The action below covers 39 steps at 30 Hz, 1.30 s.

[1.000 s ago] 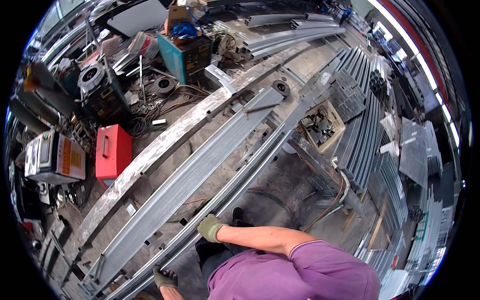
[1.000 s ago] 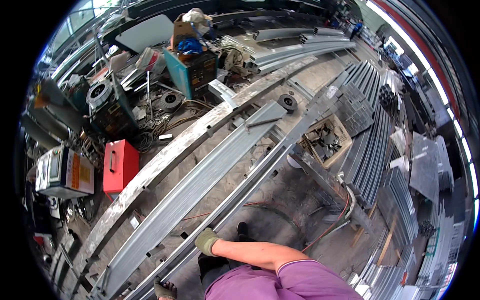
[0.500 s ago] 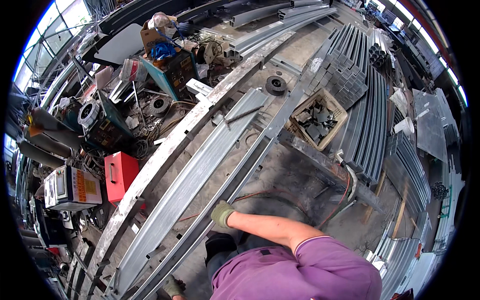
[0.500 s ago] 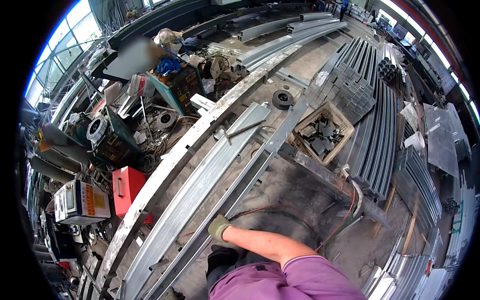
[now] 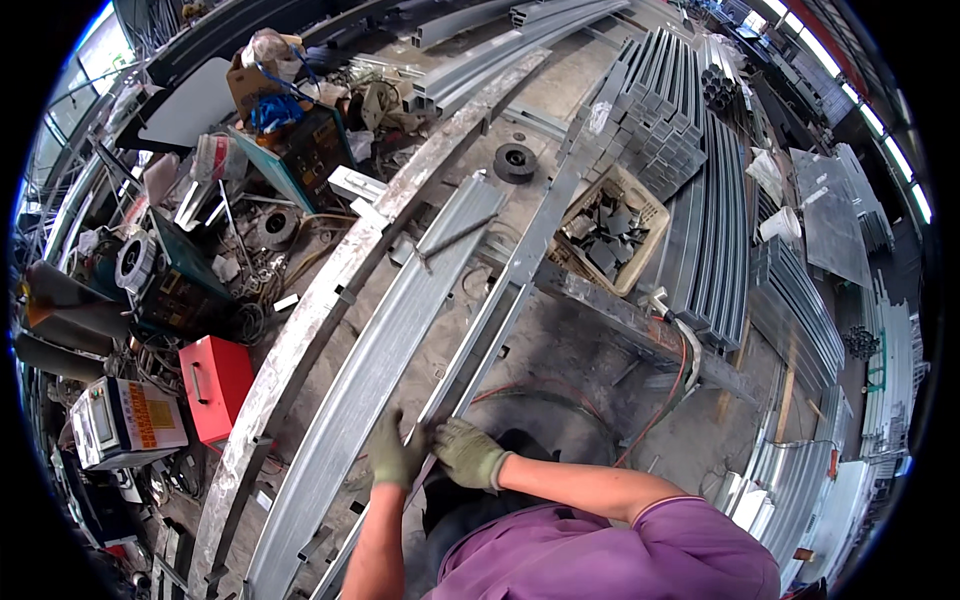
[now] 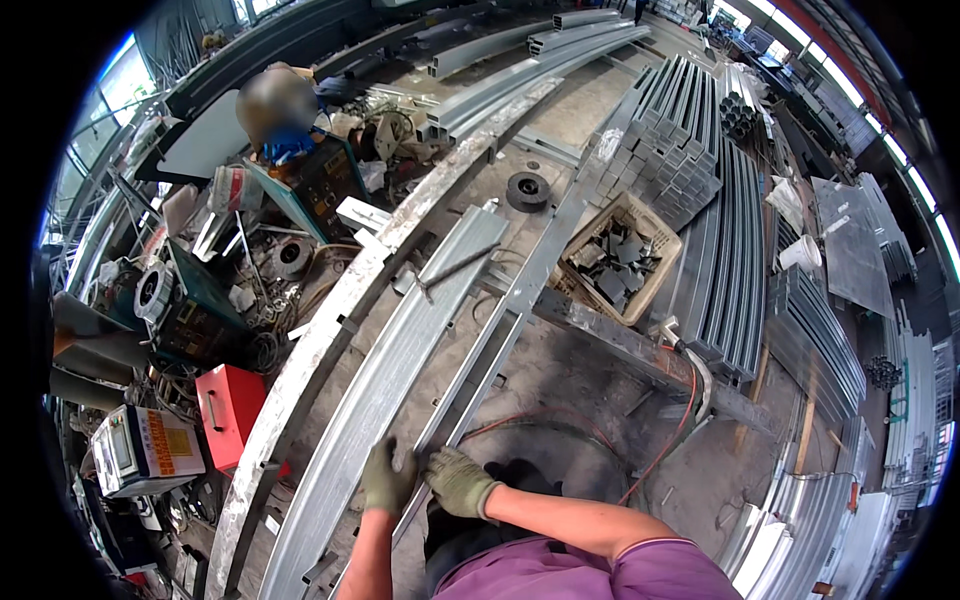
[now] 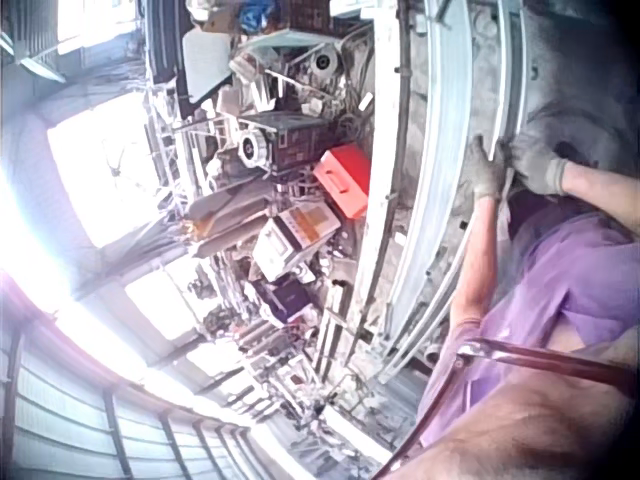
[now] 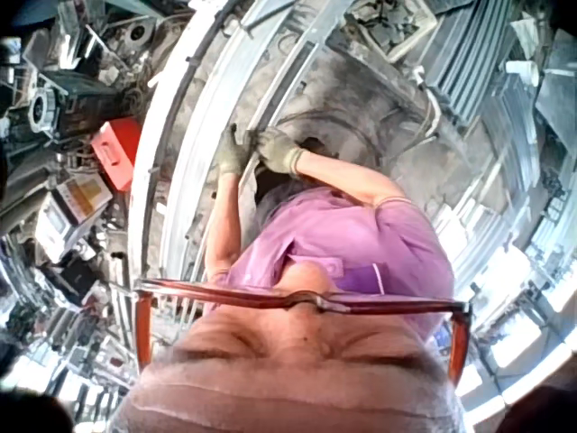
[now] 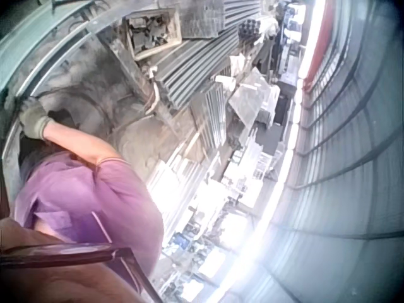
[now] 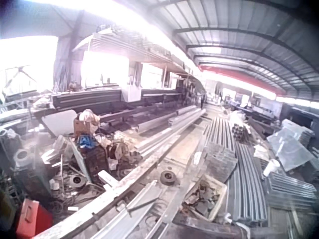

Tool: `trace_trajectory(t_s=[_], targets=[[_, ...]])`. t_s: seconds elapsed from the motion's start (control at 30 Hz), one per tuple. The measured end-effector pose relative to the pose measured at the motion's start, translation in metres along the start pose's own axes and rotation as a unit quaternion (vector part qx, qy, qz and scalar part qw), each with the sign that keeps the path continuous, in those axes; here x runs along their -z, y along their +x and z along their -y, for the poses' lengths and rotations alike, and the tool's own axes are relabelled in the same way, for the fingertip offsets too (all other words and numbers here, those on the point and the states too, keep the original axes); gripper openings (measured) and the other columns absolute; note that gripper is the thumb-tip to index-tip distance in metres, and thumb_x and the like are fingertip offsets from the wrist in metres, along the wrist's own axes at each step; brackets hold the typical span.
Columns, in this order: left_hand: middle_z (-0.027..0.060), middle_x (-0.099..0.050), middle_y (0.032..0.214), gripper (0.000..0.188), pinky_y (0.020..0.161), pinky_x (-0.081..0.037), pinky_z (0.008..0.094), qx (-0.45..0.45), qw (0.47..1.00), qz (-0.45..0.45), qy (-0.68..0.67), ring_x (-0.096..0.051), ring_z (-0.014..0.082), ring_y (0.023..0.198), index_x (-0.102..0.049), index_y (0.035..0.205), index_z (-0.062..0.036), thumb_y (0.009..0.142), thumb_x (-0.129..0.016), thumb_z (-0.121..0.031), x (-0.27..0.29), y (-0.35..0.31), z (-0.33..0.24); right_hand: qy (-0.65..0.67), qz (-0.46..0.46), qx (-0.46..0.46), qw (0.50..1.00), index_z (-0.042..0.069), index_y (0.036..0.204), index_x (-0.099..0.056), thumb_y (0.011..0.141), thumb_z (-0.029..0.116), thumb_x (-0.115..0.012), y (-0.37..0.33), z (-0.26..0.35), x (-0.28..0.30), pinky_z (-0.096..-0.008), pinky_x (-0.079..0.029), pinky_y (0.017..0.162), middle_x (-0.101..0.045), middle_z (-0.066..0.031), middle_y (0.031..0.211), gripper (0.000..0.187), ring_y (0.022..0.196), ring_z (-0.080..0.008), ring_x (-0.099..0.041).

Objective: The person welds the corners of rectangular metal frames using a handheld welding torch. They position the frames on a workbench, weld each corner, and then move the completed frames to a stack nearby.

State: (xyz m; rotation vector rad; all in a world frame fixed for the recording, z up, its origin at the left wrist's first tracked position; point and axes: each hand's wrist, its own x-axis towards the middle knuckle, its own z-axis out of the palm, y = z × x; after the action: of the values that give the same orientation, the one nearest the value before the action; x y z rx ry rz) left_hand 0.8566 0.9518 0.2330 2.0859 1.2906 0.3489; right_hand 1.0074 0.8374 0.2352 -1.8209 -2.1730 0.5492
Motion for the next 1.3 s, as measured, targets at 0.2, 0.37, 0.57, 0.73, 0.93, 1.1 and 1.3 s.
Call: trace_trajectory(t_s=[0.2,0.37,0.57,0.73,0.93,1.1,1.3], targets=[[0.0228,-0.062,0.143,0.069,0.106,-0.050,0.0516,-0.008,0.973,0.202,0.108,-0.062,0.0395,0.129,-0.054,0.149,-0.0052,0.094,-0.066,-0.045,-0.048,0.081,-0.059,0.168,-0.093,-0.167,0.967,0.002,0.116,-0.074,0.090,0.026,-0.064,-0.045,-0.021,0.015,-0.0472,-0.048,0.107,-0.073,-0.0170,0.120,0.037,0.117,-0.0360,-0.066],[0.0215,-0.065,0.139,0.066,0.106,-0.051,0.0504,-0.022,0.973,0.193,0.128,-0.066,0.0411,0.122,-0.054,0.150,-0.0073,0.094,-0.067,-0.038,-0.090,0.103,-0.072,0.258,0.055,-0.181,0.947,0.006,0.122,-0.074,0.096,0.030,-0.060,-0.050,-0.054,0.028,-0.0472,-0.049,0.108,-0.073,-0.0159,0.124,0.038,0.120,-0.0363,-0.066],[0.0242,-0.074,0.111,0.052,0.092,-0.056,0.0510,0.103,0.958,0.230,0.136,-0.072,0.0425,0.105,-0.066,0.135,-0.0061,0.089,-0.071,-0.030,-0.100,0.132,-0.093,0.294,0.077,-0.176,0.936,0.007,0.119,-0.075,0.097,0.031,-0.059,-0.082,-0.160,0.038,-0.0468,-0.050,0.107,-0.074,-0.0159,0.123,0.036,0.120,-0.0362,-0.066],[0.0247,-0.076,0.107,0.045,0.085,-0.056,0.0539,0.132,0.970,0.140,0.149,-0.072,0.0450,0.100,-0.073,0.127,-0.0087,0.089,-0.074,-0.033,-0.124,0.124,-0.098,0.260,0.044,-0.267,0.927,0.012,0.112,-0.078,0.096,0.032,-0.058,-0.161,-0.275,0.065,-0.0478,-0.053,0.101,-0.078,-0.0129,0.113,0.033,0.110,-0.0347,-0.071],[0.0211,-0.078,0.096,0.033,0.076,-0.058,0.0447,0.140,0.977,0.100,0.126,-0.076,0.0380,0.087,-0.075,0.119,-0.0080,0.095,-0.076,-0.031,-0.129,0.116,-0.093,0.191,0.060,-0.364,0.910,0.012,0.113,-0.078,0.097,0.031,-0.061,-0.216,-0.392,0.108,-0.0484,-0.053,0.102,-0.077,-0.0138,0.114,0.029,0.111,-0.0375,-0.070],[0.0195,-0.076,0.089,0.031,0.070,-0.055,0.0410,0.174,0.977,0.103,0.067,-0.075,0.0311,0.078,-0.074,0.120,-0.0063,0.094,-0.078,-0.021,-0.129,0.112,-0.082,0.161,-0.128,-0.428,0.880,0.014,0.107,-0.078,0.096,0.032,-0.063,-0.215,-0.487,0.116,-0.0515,-0.058,0.083,-0.076,-0.0174,0.100,0.026,0.095,-0.0420,-0.072],[0.0161,-0.076,0.098,0.031,0.080,-0.056,0.0417,0.200,0.971,0.100,0.084,-0.073,0.0308,0.086,-0.074,0.119,-0.0067,0.089,-0.079,-0.013,-0.124,0.109,-0.095,0.062,-0.079,-0.553,0.827,0.012,0.116,-0.075,0.097,0.036,-0.064,-0.175,-0.608,0.110,-0.0506,-0.057,0.092,-0.076,-0.0191,0.112,0.033,0.105,-0.0403,-0.073]])
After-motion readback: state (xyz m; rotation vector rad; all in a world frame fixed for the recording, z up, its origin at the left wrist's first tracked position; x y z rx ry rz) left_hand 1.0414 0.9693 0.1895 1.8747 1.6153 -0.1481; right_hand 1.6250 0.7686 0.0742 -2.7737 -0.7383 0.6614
